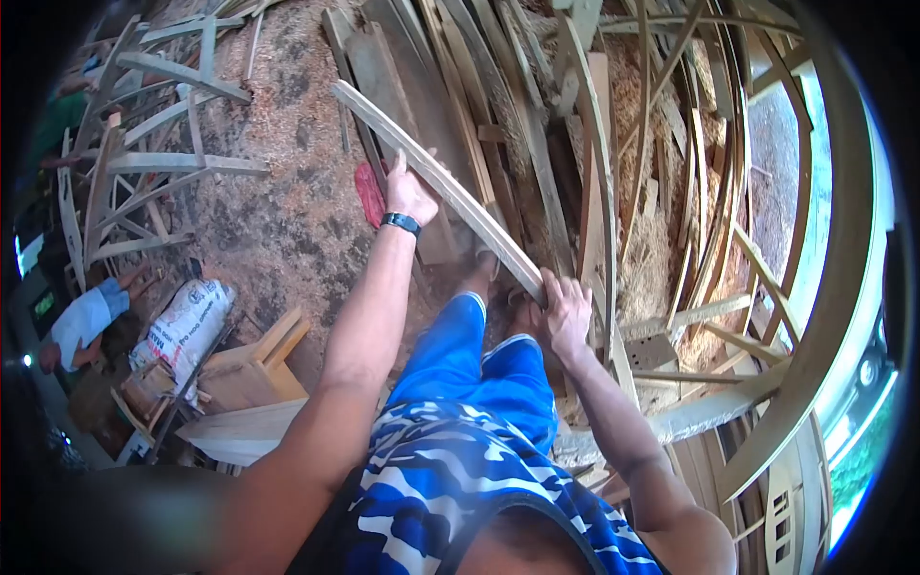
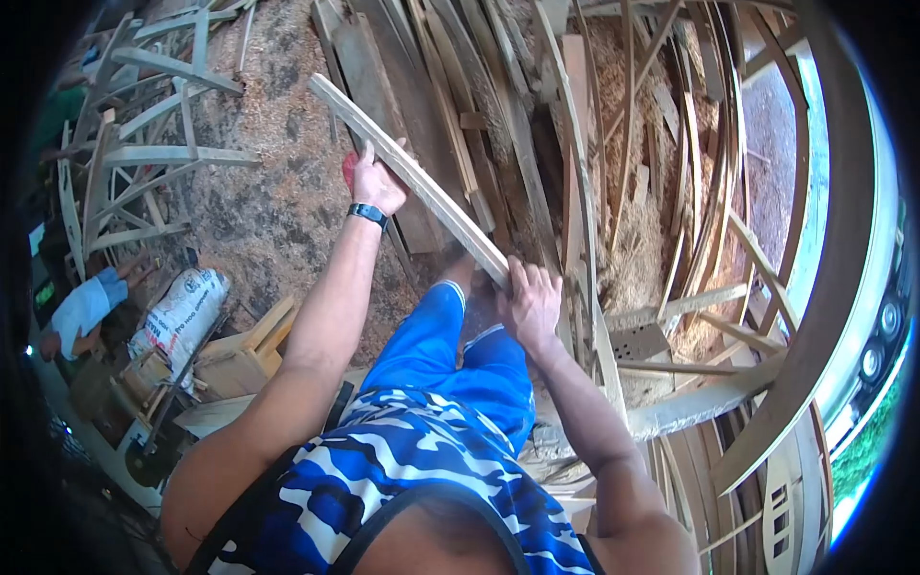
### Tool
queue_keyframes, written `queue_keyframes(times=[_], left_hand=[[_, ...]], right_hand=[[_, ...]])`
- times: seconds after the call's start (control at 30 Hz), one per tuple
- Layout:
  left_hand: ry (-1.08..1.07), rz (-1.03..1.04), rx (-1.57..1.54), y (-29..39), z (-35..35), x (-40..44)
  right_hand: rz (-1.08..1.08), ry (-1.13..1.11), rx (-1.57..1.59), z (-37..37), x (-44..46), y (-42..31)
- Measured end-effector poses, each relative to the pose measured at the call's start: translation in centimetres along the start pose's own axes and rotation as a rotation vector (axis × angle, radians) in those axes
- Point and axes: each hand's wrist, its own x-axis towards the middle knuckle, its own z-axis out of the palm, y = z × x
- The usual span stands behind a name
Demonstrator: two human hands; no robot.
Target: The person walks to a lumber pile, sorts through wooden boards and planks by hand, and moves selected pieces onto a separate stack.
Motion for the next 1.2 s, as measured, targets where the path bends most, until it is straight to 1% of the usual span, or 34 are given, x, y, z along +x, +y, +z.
queue_keyframes(times=[0.07, 0.1, 0.13, 0.17, 0.2, 0.27, 0.3, 0.33, 0.4, 0.43, 0.47, 0.5, 0.53, 0.57, 0.63, 0.67, 0.73, 0.77, 0.8, 0.87, 0.9, 0.93, 1.0, 1.03, 1.1, 1.13, 1.17, 1.2], left_hand=[[0.038, 0.07, 0.105, -1.3, 0.1, -0.1], [0.012, -0.014, 0.059, -1.6, -0.3, 0.2], [0.022, 0.028, 0.097, -2.1, -0.5, 0.6], [0.061, 0.033, 0.069, -2.4, -0.6, 0.6], [0.093, 0.037, 0.045, -2.6, -0.8, 1.1], [0.011, 0.006, 0.033, -2.5, -1.8, 1.9], [-0.106, -0.019, 0.01, -2.3, -2.7, 2.3], [-0.037, 0.018, 0.068, -2.6, -1.6, 1.5], [-0.16, -0.052, 0.049, -2.3, -2.9, 2.2], [-0.083, -0.047, 0.066, -2.5, -1.9, 1.4], [-0.026, -0.024, 0.101, -2.6, -1.5, 1.0], [0.039, -0.006, 0.112, -2.9, -1.4, 0.9], [-0.081, -0.02, 0.092, -2.7, -2.7, 1.3], [-0.034, -0.023, 0.078, -3.0, -1.9, 0.5], [-0.045, -0.013, 0.111, -4.0, -1.9, 0.2], [0.0, -0.011, 0.128, -4.7, -1.8, -0.1], [0.037, 0.0, 0.196, -6.2, -2.3, -0.4], [0.04, -0.033, 0.182, -7.0, -2.7, -0.5], [-0.003, -0.067, 0.19, -7.7, -3.3, -0.4], [-0.034, -0.097, 0.229, -9.7, -3.2, -0.9], [-0.014, -0.111, 0.225, -10.7, -3.3, -0.9], [0.008, -0.127, 0.219, -11.5, -3.4, -1.1], [0.052, -0.126, 0.214, -13.2, -3.2, -1.7], [0.091, -0.138, 0.202, -13.7, -2.9, -1.8], [0.074, -0.134, 0.219, -14.3, -2.7, -2.3], [0.048, -0.129, 0.235, -14.7, -2.6, -2.5], [0.047, -0.094, 0.259, -15.0, -2.5, -2.6], [0.02, -0.12, 0.274, -14.8, -2.4, -2.7]], right_hand=[[-0.014, 0.039, -0.028, -0.6, 0.2, 0.4], [-0.049, 0.061, 0.029, -0.9, 0.4, 0.7], [-0.086, 0.087, 0.085, -1.3, 0.6, 1.1], [-0.062, 0.064, 0.156, -2.2, 0.8, 1.2], [-0.04, 0.072, 0.152, -2.1, 0.8, 1.8], [0.179, 0.186, 0.366, -1.7, 1.1, 4.1], [0.174, 0.285, 0.363, -1.0, 1.8, 6.4], [0.307, 0.268, 0.346, -1.3, 2.2, 8.1], [0.421, 0.354, 0.216, -0.3, 3.1, 12.6], [0.51, 0.314, 0.202, 0.4, 3.7, 15.4], [0.54, 0.343, 0.193, 1.3, 4.5, 17.9], [0.621, 0.266, 0.199, 2.2, 5.4, 20.3], [0.698, 0.187, 0.211, 2.7, 6.1, 22.3], [0.721, 0.212, 0.216, 2.9, 6.9, 23.8], [0.617, -0.174, 0.348, 3.6, 8.8, 26.4], [0.626, -0.153, 0.36, 4.9, 9.4, 27.2], [0.431, -0.257, 0.268, 8.2, 11.4, 28.5], [0.378, -0.406, 0.211, 8.5, 12.9, 28.1], [0.364, -0.394, 0.223, 9.1, 13.8, 27.5], [0.426, -0.266, 0.267, 10.3, 15.2, 26.4], [0.478, -0.211, 0.278, 11.7, 15.8, 26.4], [0.469, -0.208, 0.29, 12.7, 16.3, 26.7], [0.589, -0.177, 0.348, 12.6, 16.6, 26.6], [0.589, -0.181, 0.349, 12.0, 16.3, 27.2], [0.507, -0.181, 0.699, 7.2, 14.4, 26.8], [0.418, -0.038, 0.774, 8.1, 13.9, 28.3], [0.409, -0.143, 0.803, 4.8, 13.1, 28.3], [0.398, -0.108, 1.371, 6.1, 12.9, 29.7]])
